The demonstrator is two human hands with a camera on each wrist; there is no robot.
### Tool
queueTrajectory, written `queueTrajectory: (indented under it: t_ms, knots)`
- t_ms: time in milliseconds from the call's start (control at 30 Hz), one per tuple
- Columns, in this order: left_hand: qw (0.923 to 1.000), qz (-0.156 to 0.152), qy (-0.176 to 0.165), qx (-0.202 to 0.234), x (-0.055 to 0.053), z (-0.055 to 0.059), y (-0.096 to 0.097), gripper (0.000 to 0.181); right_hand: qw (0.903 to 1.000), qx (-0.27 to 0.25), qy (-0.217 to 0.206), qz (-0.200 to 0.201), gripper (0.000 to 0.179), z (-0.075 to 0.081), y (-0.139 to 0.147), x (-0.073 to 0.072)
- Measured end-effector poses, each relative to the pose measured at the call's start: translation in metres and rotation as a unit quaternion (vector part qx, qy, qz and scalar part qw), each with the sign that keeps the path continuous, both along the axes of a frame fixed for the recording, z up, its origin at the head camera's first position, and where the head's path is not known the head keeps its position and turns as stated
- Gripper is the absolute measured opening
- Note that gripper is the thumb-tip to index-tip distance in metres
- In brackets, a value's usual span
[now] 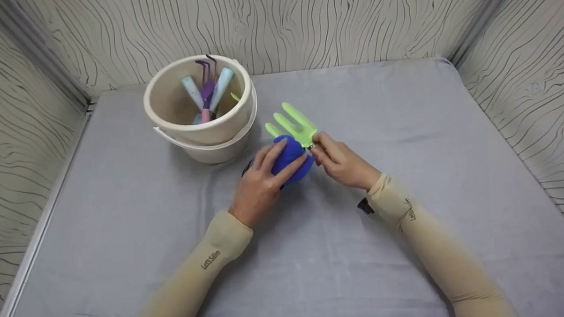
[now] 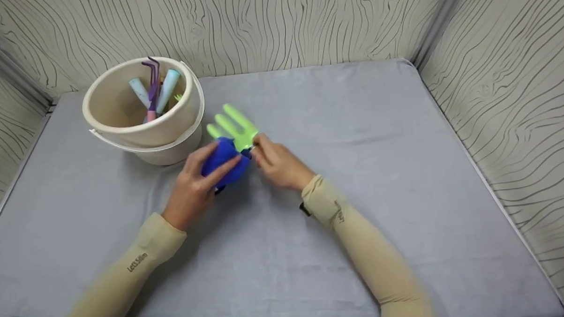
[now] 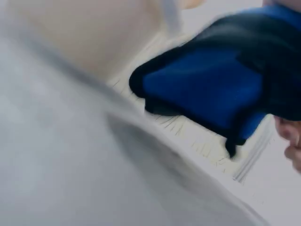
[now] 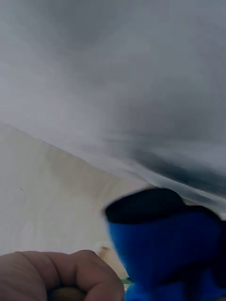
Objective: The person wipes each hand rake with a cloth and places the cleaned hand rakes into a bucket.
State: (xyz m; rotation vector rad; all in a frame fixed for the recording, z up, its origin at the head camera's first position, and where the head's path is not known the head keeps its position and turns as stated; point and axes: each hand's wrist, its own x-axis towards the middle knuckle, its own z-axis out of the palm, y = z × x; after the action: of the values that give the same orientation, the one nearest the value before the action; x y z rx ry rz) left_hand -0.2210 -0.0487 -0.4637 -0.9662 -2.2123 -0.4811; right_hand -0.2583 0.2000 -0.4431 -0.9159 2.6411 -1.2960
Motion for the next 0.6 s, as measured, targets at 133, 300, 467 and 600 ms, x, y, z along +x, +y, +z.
queueTrajectory:
  t_ms: [133, 300, 467, 600]
  knots:
    - [0.9971, 0.012, 0.039, -0.064, 0.001, -0.003, 0.004, 0.052, 0.9994, 0.015, -0.001, 0.032, 0.019, 0.004, -0.013, 0.014]
    - [0.9973, 0.012, 0.018, -0.071, -0.002, -0.006, -0.001, 0.048, 0.9988, 0.017, -0.027, 0.037, 0.019, 0.007, -0.016, 0.02]
    - [0.9979, -0.005, 0.004, -0.064, -0.006, -0.006, -0.004, 0.052, 0.9973, 0.007, -0.064, 0.036, 0.02, 0.006, -0.015, 0.018]
    - [0.9985, -0.014, -0.001, -0.052, -0.007, -0.005, -0.006, 0.052, 0.9967, 0.001, -0.07, 0.041, 0.02, 0.009, -0.014, 0.018]
